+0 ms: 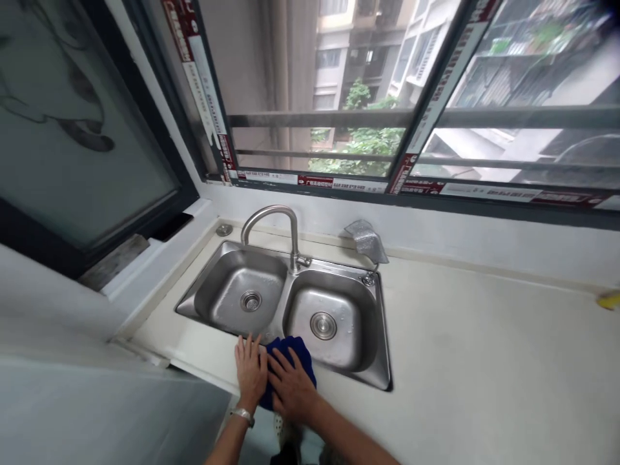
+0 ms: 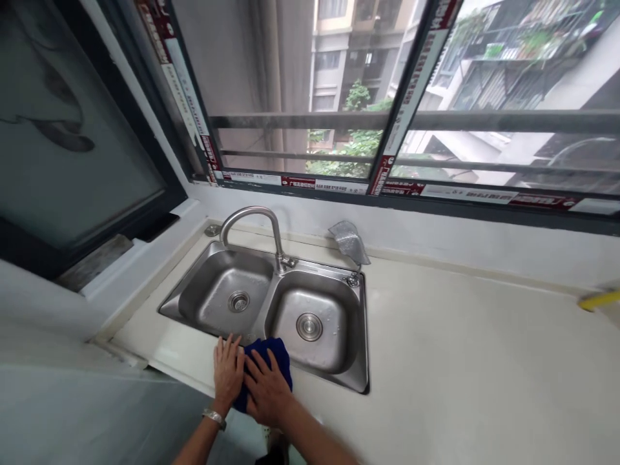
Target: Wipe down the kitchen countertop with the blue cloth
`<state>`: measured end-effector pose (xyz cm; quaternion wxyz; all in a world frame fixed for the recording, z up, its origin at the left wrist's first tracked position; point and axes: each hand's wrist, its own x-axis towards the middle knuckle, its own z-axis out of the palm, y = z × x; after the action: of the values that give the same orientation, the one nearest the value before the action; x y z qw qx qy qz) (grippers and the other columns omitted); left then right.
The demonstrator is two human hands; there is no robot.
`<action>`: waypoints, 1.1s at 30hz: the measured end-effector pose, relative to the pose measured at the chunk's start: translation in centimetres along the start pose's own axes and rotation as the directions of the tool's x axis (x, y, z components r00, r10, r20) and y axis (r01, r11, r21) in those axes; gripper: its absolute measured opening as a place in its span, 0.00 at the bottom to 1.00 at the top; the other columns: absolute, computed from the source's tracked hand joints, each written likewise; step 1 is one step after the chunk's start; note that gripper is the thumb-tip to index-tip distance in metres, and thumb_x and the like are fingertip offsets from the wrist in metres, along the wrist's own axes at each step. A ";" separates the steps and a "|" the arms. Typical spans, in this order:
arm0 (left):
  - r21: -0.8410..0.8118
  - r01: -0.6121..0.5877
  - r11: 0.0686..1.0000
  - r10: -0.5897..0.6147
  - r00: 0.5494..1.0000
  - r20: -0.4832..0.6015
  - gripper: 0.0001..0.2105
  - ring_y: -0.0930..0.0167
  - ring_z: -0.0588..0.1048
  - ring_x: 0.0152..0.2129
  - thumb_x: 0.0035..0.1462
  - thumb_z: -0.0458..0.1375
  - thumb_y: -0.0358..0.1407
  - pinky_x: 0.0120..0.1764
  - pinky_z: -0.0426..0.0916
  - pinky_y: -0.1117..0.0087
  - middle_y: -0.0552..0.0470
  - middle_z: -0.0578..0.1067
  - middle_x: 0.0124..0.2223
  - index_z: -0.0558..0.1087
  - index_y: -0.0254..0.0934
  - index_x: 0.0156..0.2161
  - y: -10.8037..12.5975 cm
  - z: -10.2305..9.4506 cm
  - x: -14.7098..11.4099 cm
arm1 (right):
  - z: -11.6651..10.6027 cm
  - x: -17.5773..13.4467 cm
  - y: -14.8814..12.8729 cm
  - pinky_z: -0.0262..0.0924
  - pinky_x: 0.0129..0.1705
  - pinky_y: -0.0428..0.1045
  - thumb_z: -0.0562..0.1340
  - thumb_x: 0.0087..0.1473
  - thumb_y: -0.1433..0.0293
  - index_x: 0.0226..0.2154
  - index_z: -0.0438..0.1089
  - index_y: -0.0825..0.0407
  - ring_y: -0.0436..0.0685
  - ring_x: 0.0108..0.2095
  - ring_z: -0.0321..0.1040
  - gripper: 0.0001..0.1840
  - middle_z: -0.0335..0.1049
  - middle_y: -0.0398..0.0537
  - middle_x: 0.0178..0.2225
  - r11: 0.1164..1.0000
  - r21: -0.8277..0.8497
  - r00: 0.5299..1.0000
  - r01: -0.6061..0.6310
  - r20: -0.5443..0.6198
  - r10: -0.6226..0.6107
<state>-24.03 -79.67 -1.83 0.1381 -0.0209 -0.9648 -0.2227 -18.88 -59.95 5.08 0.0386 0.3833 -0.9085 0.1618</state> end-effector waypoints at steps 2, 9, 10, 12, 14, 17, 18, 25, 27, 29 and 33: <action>-0.017 -0.045 0.999 0.045 0.999 0.023 0.21 0.52 0.53 0.67 0.69 0.44 0.38 0.65 0.54 0.39 0.40 0.65 0.65 0.69 0.34 0.59 -0.8 -0.1 -0.3 | 0.0 0.8 -0.1 0.55 0.62 0.69 0.62 0.62 0.57 0.58 0.64 0.48 0.67 0.61 0.57 0.26 0.57 0.54 0.64 0.999 0.001 0.999 0.037 -0.006 -0.037; 0.017 -0.135 0.991 0.134 0.990 0.036 0.22 0.61 0.55 0.67 0.68 0.45 0.35 0.67 0.55 0.49 0.39 0.59 0.68 0.62 0.34 0.64 -5.8 -3.8 -1.7 | -1.0 -5.0 1.1 0.33 0.69 0.69 0.61 0.60 0.64 0.63 0.60 0.42 0.66 0.67 0.48 0.29 0.53 0.48 0.68 0.995 -0.020 0.995 0.097 -0.020 -0.097; 0.042 -0.092 0.995 0.091 0.996 0.015 0.22 0.60 0.54 0.67 0.67 0.45 0.34 0.67 0.54 0.47 0.38 0.59 0.68 0.63 0.34 0.64 -6.5 -4.4 -1.8 | -1.2 -6.6 1.6 0.29 0.70 0.67 0.59 0.60 0.67 0.64 0.59 0.41 0.64 0.67 0.49 0.30 0.53 0.47 0.68 0.993 -0.064 0.995 0.095 -0.026 -0.097; 0.093 0.023 0.995 -0.019 0.999 -0.038 0.22 0.56 0.52 0.68 0.67 0.45 0.36 0.67 0.52 0.44 0.36 0.60 0.68 0.63 0.32 0.63 -7.7 -5.1 -2.0 | -1.5 -9.5 2.4 0.21 0.71 0.64 0.58 0.58 0.69 0.66 0.56 0.42 0.62 0.68 0.47 0.34 0.51 0.45 0.69 0.984 -0.150 0.995 0.096 -0.006 -0.098; 0.126 0.122 0.984 -0.113 0.990 -0.081 0.24 0.53 0.50 0.68 0.67 0.46 0.38 0.66 0.51 0.41 0.34 0.59 0.68 0.63 0.29 0.63 -8.3 -5.4 -2.1 | -1.5 -11.6 3.0 0.18 0.70 0.62 0.58 0.55 0.69 0.67 0.55 0.44 0.63 0.69 0.44 0.37 0.49 0.46 0.69 0.971 -0.212 0.994 0.110 0.017 -0.109; 0.148 0.155 0.977 -0.142 0.985 -0.096 0.25 0.53 0.48 0.69 0.68 0.46 0.40 0.67 0.49 0.42 0.33 0.57 0.69 0.60 0.27 0.65 -8.0 -5.3 -2.3 | -1.2 -12.6 3.2 0.19 0.70 0.64 0.58 0.51 0.69 0.67 0.55 0.45 0.64 0.69 0.42 0.39 0.49 0.48 0.69 0.959 -0.261 0.993 0.112 -0.002 -0.117; 0.151 0.151 0.977 -0.137 0.986 -0.099 0.25 0.54 0.47 0.69 0.68 0.45 0.40 0.67 0.48 0.43 0.34 0.56 0.69 0.59 0.28 0.66 -7.8 -5.2 -2.4 | -1.0 -12.4 3.1 0.20 0.70 0.65 0.58 0.50 0.70 0.66 0.56 0.46 0.65 0.69 0.42 0.40 0.49 0.48 0.69 0.956 -0.272 0.993 0.106 -0.011 -0.113; 0.091 0.164 0.982 -0.155 0.983 -0.099 0.25 0.57 0.45 0.70 0.69 0.46 0.40 0.67 0.47 0.43 0.37 0.54 0.70 0.56 0.32 0.67 -6.7 -5.4 -2.7 | 1.2 -6.0 1.3 0.17 0.69 0.66 0.59 0.46 0.72 0.66 0.57 0.48 0.68 0.69 0.41 0.42 0.47 0.53 0.69 0.960 -0.227 0.987 0.162 0.021 -0.162; 0.001 0.186 0.982 -0.186 0.980 -0.066 0.24 0.57 0.45 0.70 0.70 0.44 0.40 0.68 0.46 0.42 0.39 0.54 0.71 0.57 0.35 0.67 -6.4 -5.8 -2.9 | 2.4 -3.2 0.4 0.15 0.69 0.65 0.59 0.46 0.72 0.66 0.57 0.48 0.67 0.69 0.41 0.42 0.47 0.52 0.70 0.966 -0.188 0.984 0.178 0.036 -0.174; -0.136 0.227 0.964 -0.230 0.973 -0.010 0.24 0.59 0.46 0.70 0.70 0.41 0.39 0.68 0.46 0.42 0.41 0.54 0.71 0.56 0.37 0.68 -5.7 -6.4 -3.3 | 3.5 -0.3 -0.7 0.18 0.70 0.64 0.59 0.47 0.72 0.66 0.57 0.47 0.66 0.69 0.43 0.41 0.48 0.51 0.70 0.977 -0.121 0.984 0.178 0.050 -0.173; -0.440 0.240 0.865 -0.232 0.970 0.074 0.24 0.65 0.52 0.68 0.70 0.40 0.38 0.68 0.54 0.52 0.45 0.55 0.71 0.54 0.38 0.69 -3.2 -7.5 -5.4 | 4.7 5.4 -3.1 0.35 0.70 0.68 0.62 0.53 0.65 0.63 0.62 0.46 0.69 0.66 0.49 0.34 0.55 0.52 0.67 0.980 0.174 0.992 0.098 0.060 -0.110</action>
<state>-17.22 -85.67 1.81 0.0924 0.0640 -0.8846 -0.4526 -20.22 -67.13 2.49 -0.0174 0.4376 -0.8708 0.2236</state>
